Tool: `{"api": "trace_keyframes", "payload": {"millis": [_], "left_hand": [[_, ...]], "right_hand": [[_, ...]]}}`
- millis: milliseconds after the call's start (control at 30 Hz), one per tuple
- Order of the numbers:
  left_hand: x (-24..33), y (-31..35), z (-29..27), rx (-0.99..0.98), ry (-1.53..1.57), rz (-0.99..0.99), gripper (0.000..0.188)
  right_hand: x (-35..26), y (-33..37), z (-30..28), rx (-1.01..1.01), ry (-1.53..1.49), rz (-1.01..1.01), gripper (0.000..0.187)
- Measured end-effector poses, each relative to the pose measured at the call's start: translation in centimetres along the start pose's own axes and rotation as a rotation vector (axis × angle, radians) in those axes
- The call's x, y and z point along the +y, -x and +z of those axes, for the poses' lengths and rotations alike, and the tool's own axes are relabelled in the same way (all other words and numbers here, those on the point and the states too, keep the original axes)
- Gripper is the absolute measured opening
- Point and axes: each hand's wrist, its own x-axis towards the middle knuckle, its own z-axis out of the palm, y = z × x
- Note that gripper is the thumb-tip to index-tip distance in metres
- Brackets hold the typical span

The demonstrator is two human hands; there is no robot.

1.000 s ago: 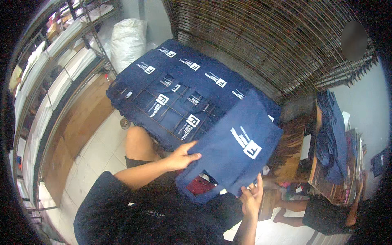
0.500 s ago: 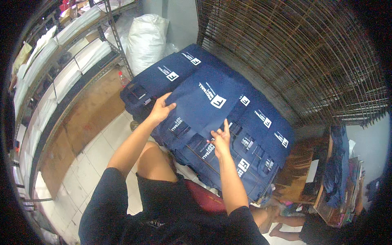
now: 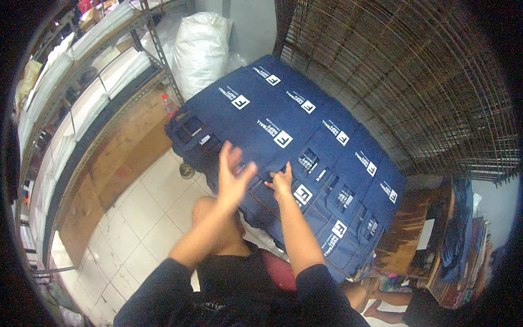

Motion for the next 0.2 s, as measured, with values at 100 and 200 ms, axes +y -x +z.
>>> {"api": "trace_keyframes", "payload": {"millis": [100,200], "left_hand": [[3.7,9.4,1.2,-0.335,0.178,0.085,0.082],[1.3,12.0,1.6,-0.543,0.027,0.268,0.072]], "right_hand": [[0.4,-0.7,0.0,-0.028,0.055,-0.031,0.087],[-0.2,-0.3,1.2,-0.033,0.036,-0.01,0.087]]}}
